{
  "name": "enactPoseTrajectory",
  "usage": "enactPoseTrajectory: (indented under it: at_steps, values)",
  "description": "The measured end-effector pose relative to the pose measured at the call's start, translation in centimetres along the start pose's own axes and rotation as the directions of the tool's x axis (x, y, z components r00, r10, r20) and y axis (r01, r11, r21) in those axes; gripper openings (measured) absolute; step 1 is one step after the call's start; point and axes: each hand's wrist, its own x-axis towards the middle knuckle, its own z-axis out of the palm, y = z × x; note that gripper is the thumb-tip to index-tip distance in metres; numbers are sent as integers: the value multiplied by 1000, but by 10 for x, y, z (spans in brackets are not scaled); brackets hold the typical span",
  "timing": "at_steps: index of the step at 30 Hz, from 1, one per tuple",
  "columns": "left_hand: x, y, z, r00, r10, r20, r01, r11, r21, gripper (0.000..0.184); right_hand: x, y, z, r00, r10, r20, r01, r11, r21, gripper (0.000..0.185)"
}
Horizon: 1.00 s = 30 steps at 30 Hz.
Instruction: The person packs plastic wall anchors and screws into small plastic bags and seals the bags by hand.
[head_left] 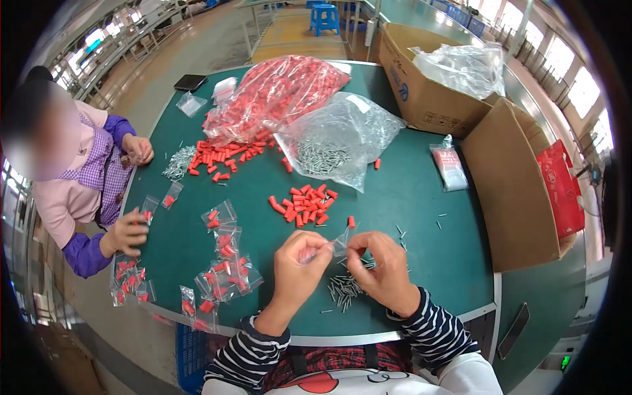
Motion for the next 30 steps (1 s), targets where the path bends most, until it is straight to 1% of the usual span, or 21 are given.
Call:
enactPoseTrajectory:
  at_steps: [3,4,6,10,13,16,19,22,25,28,30]
  values:
    - [-5,7,3,1000,-10,4,9,1000,25,4,-1,0,-10,984,-151,94,156,987,-40,22]
    - [-7,8,5,999,41,11,-42,997,71,4,-3,0,-13,971,-190,148,205,974,-97,23]
    - [-11,11,9,989,142,29,-145,976,163,5,-7,-2,-18,958,-190,213,238,945,-226,24]
    - [-20,21,12,963,242,117,-268,906,329,10,-13,-11,-35,924,-127,361,282,862,-420,25]
    - [-12,26,8,912,312,266,-371,904,213,22,-19,-3,-47,891,-199,408,340,888,-311,25]
    - [-9,47,10,873,138,468,-317,890,328,45,-18,-2,-60,866,-220,449,341,916,-210,24]
    - [1,27,11,810,204,549,-396,882,257,59,-20,4,-65,847,-230,478,332,933,-139,24]
    - [11,27,16,778,183,601,-361,913,189,56,-20,11,-68,848,-195,492,274,957,-93,23]
    - [21,16,18,758,181,626,-336,932,137,54,-19,18,-67,856,-145,496,206,976,-69,26]
    - [30,5,18,781,258,569,-358,931,69,51,-11,23,-72,906,-92,414,52,993,107,33]
    - [32,2,13,856,202,476,-255,966,47,49,-2,38,-92,939,27,342,-15,999,-40,34]
